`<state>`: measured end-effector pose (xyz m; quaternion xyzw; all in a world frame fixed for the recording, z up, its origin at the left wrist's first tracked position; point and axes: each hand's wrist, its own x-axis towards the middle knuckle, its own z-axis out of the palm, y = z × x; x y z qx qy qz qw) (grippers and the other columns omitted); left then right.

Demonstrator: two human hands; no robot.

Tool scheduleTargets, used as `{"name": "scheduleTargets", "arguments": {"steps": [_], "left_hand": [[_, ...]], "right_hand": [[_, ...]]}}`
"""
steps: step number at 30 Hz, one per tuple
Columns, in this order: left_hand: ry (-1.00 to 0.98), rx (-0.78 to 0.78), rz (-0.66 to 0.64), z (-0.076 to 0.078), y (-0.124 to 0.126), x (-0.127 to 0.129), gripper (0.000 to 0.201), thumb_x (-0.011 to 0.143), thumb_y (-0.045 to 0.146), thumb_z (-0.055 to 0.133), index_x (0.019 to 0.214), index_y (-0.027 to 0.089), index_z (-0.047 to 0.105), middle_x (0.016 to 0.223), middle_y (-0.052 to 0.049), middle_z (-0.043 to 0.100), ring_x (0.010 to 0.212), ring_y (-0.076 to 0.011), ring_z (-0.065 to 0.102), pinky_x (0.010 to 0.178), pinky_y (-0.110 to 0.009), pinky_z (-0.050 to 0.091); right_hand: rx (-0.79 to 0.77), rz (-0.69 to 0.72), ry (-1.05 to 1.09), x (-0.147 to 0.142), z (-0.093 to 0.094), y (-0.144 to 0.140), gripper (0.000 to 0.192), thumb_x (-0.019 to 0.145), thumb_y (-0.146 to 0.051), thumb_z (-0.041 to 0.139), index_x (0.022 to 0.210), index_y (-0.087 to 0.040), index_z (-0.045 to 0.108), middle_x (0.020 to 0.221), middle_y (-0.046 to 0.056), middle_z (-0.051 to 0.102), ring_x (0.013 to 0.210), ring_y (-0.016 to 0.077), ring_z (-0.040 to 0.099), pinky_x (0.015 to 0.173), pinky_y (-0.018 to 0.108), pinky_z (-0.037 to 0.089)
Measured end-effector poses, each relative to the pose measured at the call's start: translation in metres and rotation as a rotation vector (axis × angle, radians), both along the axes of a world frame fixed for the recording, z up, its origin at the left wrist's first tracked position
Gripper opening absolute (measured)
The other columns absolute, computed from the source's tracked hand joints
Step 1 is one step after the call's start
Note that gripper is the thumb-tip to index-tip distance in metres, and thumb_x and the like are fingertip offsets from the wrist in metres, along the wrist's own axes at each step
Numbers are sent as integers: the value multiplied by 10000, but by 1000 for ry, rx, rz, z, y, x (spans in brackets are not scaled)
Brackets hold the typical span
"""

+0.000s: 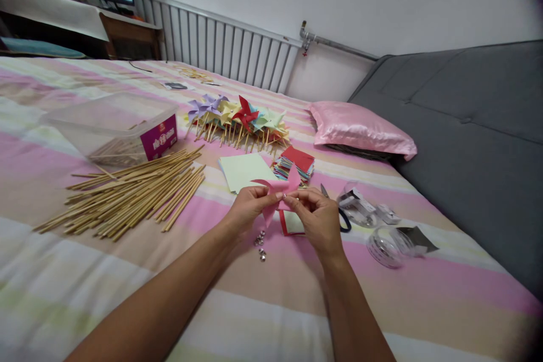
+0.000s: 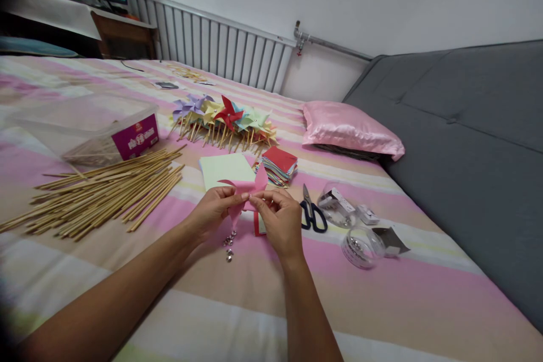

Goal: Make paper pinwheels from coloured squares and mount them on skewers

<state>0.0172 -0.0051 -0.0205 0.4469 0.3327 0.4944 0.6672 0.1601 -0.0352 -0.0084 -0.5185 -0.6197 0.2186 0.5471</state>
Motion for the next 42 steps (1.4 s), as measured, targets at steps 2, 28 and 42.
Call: {"name": "scheduleTargets", "arguments": {"steps": [2, 28, 42], "left_hand": [[39, 40, 10, 1, -1, 0, 415, 595, 364, 751, 478, 162, 408, 448, 62, 412, 436, -57, 344, 462, -223, 229], [146, 218, 106, 11, -4, 2, 328, 599, 418, 737, 540, 121, 609, 501, 22, 472, 495, -77, 379, 474, -222, 247], [168, 250, 71, 7, -2, 1, 269, 603, 397, 734, 675, 139, 711, 591, -34, 631, 564, -149, 552, 539, -242, 403]], "right_hand": [[-3, 3, 8, 0, 0, 0, 164, 725, -338, 667, 739, -179, 705, 748, 18, 591, 586, 104, 440, 544, 242, 353], [-68, -85, 185, -8, -1, 0, 387, 664, -333, 697, 978, -174, 535, 935, 59, 630, 846, 173, 575, 726, 290, 439], [-217, 140, 245, -6, 0, -2, 313, 731, -367, 645, 941, -137, 676, 946, 89, 703, 915, 243, 627, 843, 385, 462]]}}
